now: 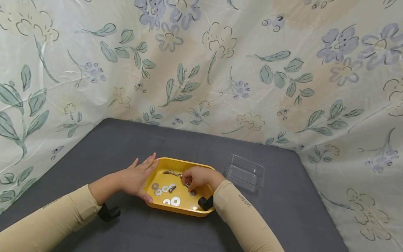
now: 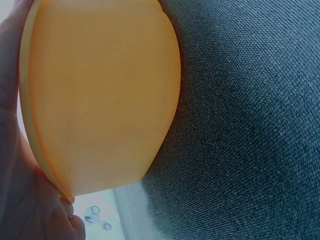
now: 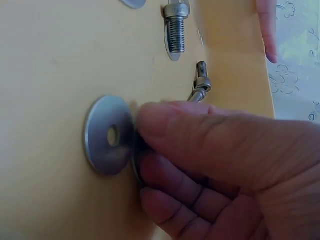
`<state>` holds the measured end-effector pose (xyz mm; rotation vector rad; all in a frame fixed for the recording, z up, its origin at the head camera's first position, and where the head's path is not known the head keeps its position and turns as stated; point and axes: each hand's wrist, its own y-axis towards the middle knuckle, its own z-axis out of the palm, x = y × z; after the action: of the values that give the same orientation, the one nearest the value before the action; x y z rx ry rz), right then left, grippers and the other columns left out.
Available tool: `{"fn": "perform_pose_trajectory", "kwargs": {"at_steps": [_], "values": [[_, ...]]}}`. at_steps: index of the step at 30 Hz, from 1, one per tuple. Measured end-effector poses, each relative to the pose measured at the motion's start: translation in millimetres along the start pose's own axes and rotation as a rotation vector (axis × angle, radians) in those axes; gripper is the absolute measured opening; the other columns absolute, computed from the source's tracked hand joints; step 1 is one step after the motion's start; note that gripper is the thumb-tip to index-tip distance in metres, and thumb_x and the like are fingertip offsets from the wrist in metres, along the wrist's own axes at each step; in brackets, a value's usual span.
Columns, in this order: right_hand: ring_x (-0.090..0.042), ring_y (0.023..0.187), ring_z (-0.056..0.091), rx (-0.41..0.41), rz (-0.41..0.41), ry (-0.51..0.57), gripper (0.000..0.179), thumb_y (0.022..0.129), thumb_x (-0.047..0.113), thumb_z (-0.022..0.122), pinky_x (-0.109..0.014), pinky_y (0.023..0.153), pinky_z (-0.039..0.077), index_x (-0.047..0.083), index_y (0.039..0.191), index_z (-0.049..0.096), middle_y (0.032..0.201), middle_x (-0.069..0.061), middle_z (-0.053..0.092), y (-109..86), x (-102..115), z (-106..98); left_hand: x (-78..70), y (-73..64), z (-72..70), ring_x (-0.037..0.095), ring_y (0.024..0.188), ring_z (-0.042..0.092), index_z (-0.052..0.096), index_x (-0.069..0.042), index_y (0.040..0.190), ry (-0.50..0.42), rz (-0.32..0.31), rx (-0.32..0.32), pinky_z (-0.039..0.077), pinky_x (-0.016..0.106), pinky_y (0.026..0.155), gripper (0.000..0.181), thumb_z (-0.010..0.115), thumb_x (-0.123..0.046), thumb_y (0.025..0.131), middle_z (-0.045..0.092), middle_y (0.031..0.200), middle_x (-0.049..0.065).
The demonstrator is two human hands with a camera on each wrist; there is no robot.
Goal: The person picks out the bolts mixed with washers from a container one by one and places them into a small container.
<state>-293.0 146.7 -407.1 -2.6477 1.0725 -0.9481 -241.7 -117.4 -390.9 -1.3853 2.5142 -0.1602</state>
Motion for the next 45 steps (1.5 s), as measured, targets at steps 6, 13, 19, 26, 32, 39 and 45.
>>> {"fn": "perform_pose_trajectory", "kwargs": {"at_steps": [6,13,19,26,32,39,45], "values": [[-0.007,0.063,0.048,-0.008,0.050,-0.024,0.016,0.076,0.007,0.074,-0.020,0.060,0.042,0.012,0.085,0.062,0.070,0.006,0.052,-0.2,0.2,-0.2,0.5,0.6,1.2,0.027,0.139,-0.005,0.000,-0.007,0.147,0.005,0.011,-0.009,0.001,0.058,0.106,0.134,0.055,-0.084,0.053,-0.015,0.151,0.011],[-0.008,0.064,0.050,-0.024,0.066,-0.032,0.014,0.077,0.005,0.072,-0.021,0.061,0.044,0.011,0.085,0.063,0.072,0.006,0.055,-2.4,3.6,-1.9,0.3,0.4,0.4,0.027,0.139,-0.005,0.000,-0.005,0.147,0.008,0.022,-0.004,0.002,0.058,0.106,0.133,0.057,-0.082,0.055,-0.014,0.151,0.011],[-0.008,0.065,0.051,-0.044,0.056,-0.031,0.011,0.079,0.008,0.071,-0.022,0.063,0.045,0.014,0.084,0.063,0.073,0.007,0.056,-4.8,3.4,-6.3,-0.5,0.0,-0.2,0.028,0.139,-0.003,0.000,-0.003,0.147,0.022,0.030,-0.004,0.004,0.059,0.106,0.132,0.056,-0.082,0.056,-0.013,0.151,0.012],[-0.010,0.069,0.054,-0.076,0.030,0.080,0.009,0.080,0.009,0.070,-0.024,0.066,0.048,0.013,0.085,0.063,0.076,0.005,0.060,-11.6,2.3,-17.5,-1.3,0.0,0.2,0.027,0.139,-0.004,0.000,-0.002,0.146,0.036,0.030,0.002,0.006,0.058,0.106,0.133,0.055,-0.083,0.056,-0.013,0.151,0.013],[-0.015,0.072,0.054,-0.103,0.038,0.143,0.012,0.080,0.008,0.069,-0.028,0.068,0.047,0.008,0.091,0.064,0.078,0.002,0.060,-20.5,7.0,-31.0,-1.5,0.5,0.0,0.028,0.139,-0.003,0.000,-0.002,0.146,0.034,0.024,0.003,0.005,0.057,0.107,0.135,0.054,-0.084,0.054,-0.014,0.151,0.012],[-0.017,0.072,0.054,-0.171,0.034,0.167,0.010,0.081,0.009,0.070,-0.028,0.068,0.048,0.014,0.086,0.063,0.078,0.001,0.060,-31.3,6.4,-42.8,-2.2,-0.1,0.9,0.028,0.139,-0.003,0.000,-0.003,0.146,0.024,0.025,-0.002,0.005,0.057,0.107,0.135,0.054,-0.085,0.053,-0.013,0.151,0.012],[-0.018,0.074,0.056,-0.278,0.079,0.212,0.011,0.081,0.011,0.070,-0.029,0.070,0.050,0.014,0.088,0.063,0.081,-0.002,0.061,-46.1,-0.9,-52.7,-3.7,-1.9,-0.2,0.029,0.139,-0.002,0.001,-0.001,0.146,0.014,0.035,-0.008,0.006,0.057,0.106,0.134,0.055,-0.083,0.054,-0.012,0.151,0.013]]}}
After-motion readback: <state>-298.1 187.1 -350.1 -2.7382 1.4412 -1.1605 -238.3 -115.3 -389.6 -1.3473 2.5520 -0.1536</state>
